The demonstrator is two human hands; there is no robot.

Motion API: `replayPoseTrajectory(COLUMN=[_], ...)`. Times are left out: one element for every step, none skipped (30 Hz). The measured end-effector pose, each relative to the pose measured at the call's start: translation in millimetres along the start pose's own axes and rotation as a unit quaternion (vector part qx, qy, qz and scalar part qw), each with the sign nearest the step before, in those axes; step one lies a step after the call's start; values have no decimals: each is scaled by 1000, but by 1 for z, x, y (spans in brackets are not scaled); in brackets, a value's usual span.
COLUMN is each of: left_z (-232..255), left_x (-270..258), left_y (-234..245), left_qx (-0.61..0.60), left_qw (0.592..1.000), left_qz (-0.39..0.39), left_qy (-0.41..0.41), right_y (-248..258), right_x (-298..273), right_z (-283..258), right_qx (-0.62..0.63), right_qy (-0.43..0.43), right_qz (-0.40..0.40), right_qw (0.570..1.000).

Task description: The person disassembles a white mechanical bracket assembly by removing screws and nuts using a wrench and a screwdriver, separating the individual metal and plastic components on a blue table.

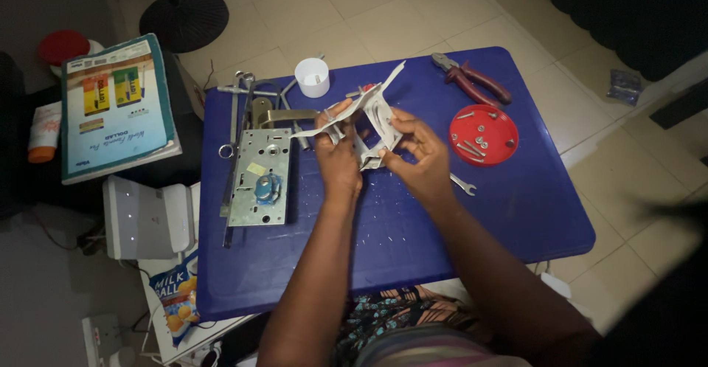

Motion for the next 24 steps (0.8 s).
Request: replayPoseTrajectory(left_z=[-1, -2, -2, -2, -1, -1, 0, 0, -1, -2, -4, -5, -6, -6, -7, -8, -8, -7, -6, -3, -2, -1, -1, -1], left_x=[0, 0, 0, 1, 2, 3, 4, 4, 4, 3, 2, 2, 3, 4, 4, 3, 3, 2, 1, 1, 2, 2, 2, 3], left_y=[-2, -2, -1, 1, 2, 4, 5, 6, 5, 4, 5, 6, 6, 7, 7, 7, 7, 5, 4, 2, 2, 3, 4, 4], left_qx=[-10, -21, -4, 12, 27, 43, 58, 73, 74, 73, 73, 50, 28, 7, 11, 14, 18, 18, 18, 17, 18, 21, 24, 16], left_qw=[1000, 1000, 1000, 1000, 999, 999, 998, 997, 996, 996, 995, 997, 997, 997, 997, 996, 996, 996, 996, 996, 999, 1000, 999, 999], left_qz=[-1, -1, 1, 5, 8, 11, 14, 16, 18, 19, 21, 6, -9, -23, -18, -14, -11, -16, -21, -25, -12, 1, 14, 16], left_qy=[-11, -21, -24, -28, -32, -31, -29, -26, -37, -49, -60, -65, -71, -77, -79, -82, -84, -82, -81, -81, -48, -14, 20, 34], right_y=[0, 1, 2, 2, 1, 1, 0, 2, 3, 2, 1, 2, 2, 2, 1, 1, 2, 4, 7, 9, 12, 16, 21, 23], right_x=[1, 1, 1, 1, 1, 1, 3, 3, 3, 3, 2, 3, 4, 5, 6, 5, 4, 3, 2, 2, 3, 3, 4, 5], right_z=[1, 1, 3, 5, 7, 11, 12, 12, 12, 16, 19, 21, 21, 21, 21, 21, 21, 22, 24, 26, 29, 33, 36, 38], right_qx=[-3, -7, -12, -18, -25, -30, -21, -12, -3, 5, 14, 23, 38, 56, 74, 88, 102, 114, 131, 147, 163, 194, 225, 256], right_qy=[-7, -15, -23, -35, -47, -59, -30, -3, 25, -4, -33, -60, -61, -63, -64, -65, -66, -68, -73, -77, -82, -100, -118, -134], right_qz=[1, 2, 4, 5, 7, 8, -5, -16, -26, -18, -10, -2, -3, -4, -6, -13, -19, -24, -23, -24, -25, -25, -25, -24], right_qw=[1000, 1000, 1000, 999, 999, 998, 999, 1000, 999, 1000, 999, 998, 997, 996, 995, 994, 992, 991, 988, 986, 983, 975, 967, 957])
Point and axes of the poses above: each hand's wrist, its own x-axis towards the middle knuckle, its own y-axis out of the back of the hand, z = x × y, the point moved 3 cm from there along x, towards the middle knuckle, and after that the axes turned 7 degrees about -y, right-handed, at the moved point
